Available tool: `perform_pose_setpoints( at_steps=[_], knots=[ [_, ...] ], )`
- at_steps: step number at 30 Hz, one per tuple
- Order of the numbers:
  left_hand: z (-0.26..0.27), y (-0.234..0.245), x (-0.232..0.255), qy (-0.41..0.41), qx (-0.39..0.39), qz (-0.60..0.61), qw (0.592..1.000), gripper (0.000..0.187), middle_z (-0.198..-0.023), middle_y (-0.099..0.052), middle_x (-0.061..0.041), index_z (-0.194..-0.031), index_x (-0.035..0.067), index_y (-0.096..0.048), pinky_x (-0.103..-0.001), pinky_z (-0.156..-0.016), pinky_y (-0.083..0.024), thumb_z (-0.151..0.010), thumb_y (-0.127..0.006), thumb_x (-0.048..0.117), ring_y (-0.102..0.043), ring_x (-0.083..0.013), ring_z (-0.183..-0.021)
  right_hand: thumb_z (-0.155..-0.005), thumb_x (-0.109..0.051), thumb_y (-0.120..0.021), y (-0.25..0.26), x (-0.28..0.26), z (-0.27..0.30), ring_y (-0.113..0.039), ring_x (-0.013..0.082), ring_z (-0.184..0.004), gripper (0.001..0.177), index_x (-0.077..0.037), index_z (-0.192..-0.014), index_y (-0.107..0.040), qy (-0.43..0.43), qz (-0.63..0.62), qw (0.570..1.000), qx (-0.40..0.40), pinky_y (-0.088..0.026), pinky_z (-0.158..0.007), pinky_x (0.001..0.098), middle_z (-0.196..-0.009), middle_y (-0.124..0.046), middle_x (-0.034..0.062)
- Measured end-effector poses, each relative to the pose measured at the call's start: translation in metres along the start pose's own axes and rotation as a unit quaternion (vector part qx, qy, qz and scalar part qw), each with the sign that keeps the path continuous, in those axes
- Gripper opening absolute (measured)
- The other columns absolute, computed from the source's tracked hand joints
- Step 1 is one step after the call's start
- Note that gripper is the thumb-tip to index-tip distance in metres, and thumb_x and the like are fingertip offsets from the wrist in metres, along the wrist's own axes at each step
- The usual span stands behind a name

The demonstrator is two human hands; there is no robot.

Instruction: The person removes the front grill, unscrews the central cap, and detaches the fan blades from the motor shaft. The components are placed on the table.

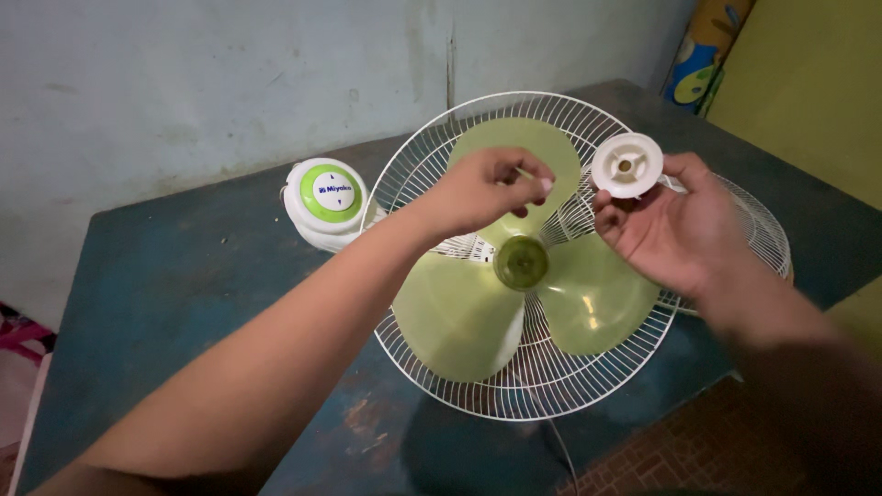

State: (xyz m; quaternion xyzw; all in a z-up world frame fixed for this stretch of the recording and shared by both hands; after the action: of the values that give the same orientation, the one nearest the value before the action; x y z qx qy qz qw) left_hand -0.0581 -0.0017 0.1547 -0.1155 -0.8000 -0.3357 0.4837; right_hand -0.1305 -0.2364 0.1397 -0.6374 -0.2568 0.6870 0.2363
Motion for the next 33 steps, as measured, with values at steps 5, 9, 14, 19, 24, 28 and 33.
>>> perform_pose_setpoints(
  at_steps=[5, 9, 14, 19, 24, 28, 33],
  knots=[
    [-0.006, -0.002, 0.009, -0.029, -0.007, 0.064, 0.997, 0.031, -0.100, -0.077, -0.007, -0.112, 0.003, -0.072, -0.030, -0.082, -0.062, -0.096, -0.068, 0.029, -0.073, -0.0119, -0.093, -0.100, -0.031, -0.049, -0.004, -0.005, 0.009, -0.061, 0.0214, -0.094, 0.040, 0.001, -0.122, -0.058, -0.002, 0.001, 0.999, -0.035, -0.052, -0.085, 0.0328, -0.107, -0.064, 0.0121],
    [-0.005, -0.004, 0.009, -0.023, -0.004, 0.069, 0.997, 0.032, -0.099, -0.077, -0.007, -0.112, 0.003, -0.072, -0.030, -0.081, -0.062, -0.095, -0.068, 0.029, -0.074, -0.0126, -0.094, -0.102, -0.031, -0.048, -0.008, -0.006, 0.012, -0.061, 0.0217, -0.094, 0.040, 0.002, -0.122, -0.058, 0.003, 0.003, 0.998, -0.065, -0.052, -0.086, 0.0329, -0.107, -0.064, 0.0127],
    [0.004, -0.002, 0.009, -0.018, -0.003, 0.069, 0.997, 0.031, -0.098, -0.078, -0.006, -0.112, 0.005, -0.073, -0.029, -0.081, -0.061, -0.096, -0.068, 0.031, -0.074, -0.0122, -0.092, -0.102, -0.032, -0.048, -0.010, -0.005, 0.015, -0.063, 0.0217, -0.092, 0.042, 0.004, -0.122, -0.059, 0.004, 0.009, 0.999, -0.046, -0.054, -0.086, 0.0335, -0.105, -0.065, 0.0143],
    [0.021, 0.009, 0.007, 0.027, 0.028, 0.049, 0.998, 0.034, -0.097, -0.078, -0.004, -0.113, 0.008, -0.073, -0.027, -0.072, -0.056, -0.093, -0.069, 0.035, -0.074, -0.0125, -0.084, -0.102, -0.030, -0.050, -0.018, 0.004, 0.015, -0.066, 0.0242, -0.098, 0.040, 0.003, -0.124, -0.058, 0.000, 0.009, 0.998, -0.062, -0.055, -0.092, 0.0352, -0.111, -0.067, 0.0156],
    [0.048, 0.026, 0.008, 0.031, 0.054, 0.039, 0.997, 0.034, -0.098, -0.077, -0.002, -0.114, 0.009, -0.073, -0.026, -0.072, -0.055, -0.094, -0.067, 0.036, -0.072, -0.0110, -0.083, -0.101, -0.030, -0.051, -0.034, 0.022, 0.005, -0.068, 0.0255, -0.097, 0.043, 0.005, -0.124, -0.060, -0.024, 0.022, 0.996, -0.078, -0.056, -0.093, 0.0363, -0.111, -0.068, 0.0190],
    [0.074, 0.041, 0.008, 0.034, 0.077, 0.053, 0.995, 0.031, -0.097, -0.076, 0.000, -0.115, 0.008, -0.072, -0.025, -0.072, -0.055, -0.097, -0.066, 0.033, -0.068, -0.0086, -0.083, -0.100, -0.033, -0.053, -0.052, 0.038, -0.004, -0.064, 0.0259, -0.093, 0.044, 0.005, -0.121, -0.062, -0.048, 0.036, 0.989, -0.134, -0.053, -0.088, 0.0369, -0.106, -0.067, 0.0206],
    [0.102, 0.061, 0.009, 0.002, 0.112, 0.063, 0.992, 0.029, -0.095, -0.074, 0.000, -0.116, 0.006, -0.071, -0.024, -0.073, -0.055, -0.099, -0.067, 0.029, -0.064, -0.0073, -0.080, -0.098, -0.033, -0.055, -0.077, 0.059, -0.012, -0.060, 0.0265, -0.094, 0.039, 0.001, -0.116, -0.062, -0.091, 0.011, 0.983, -0.159, -0.050, -0.084, 0.0375, -0.103, -0.064, 0.0145]
  ],
)
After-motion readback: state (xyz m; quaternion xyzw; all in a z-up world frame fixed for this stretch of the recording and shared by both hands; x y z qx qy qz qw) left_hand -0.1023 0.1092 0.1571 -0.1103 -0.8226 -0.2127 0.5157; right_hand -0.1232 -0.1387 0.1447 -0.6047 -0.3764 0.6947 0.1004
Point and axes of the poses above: each hand's wrist, its own z-axis away from the middle knuckle, its own y-axis out of the back of the hand, x = y × z, the point moved 2 cm from there along -z, towards the middle knuckle
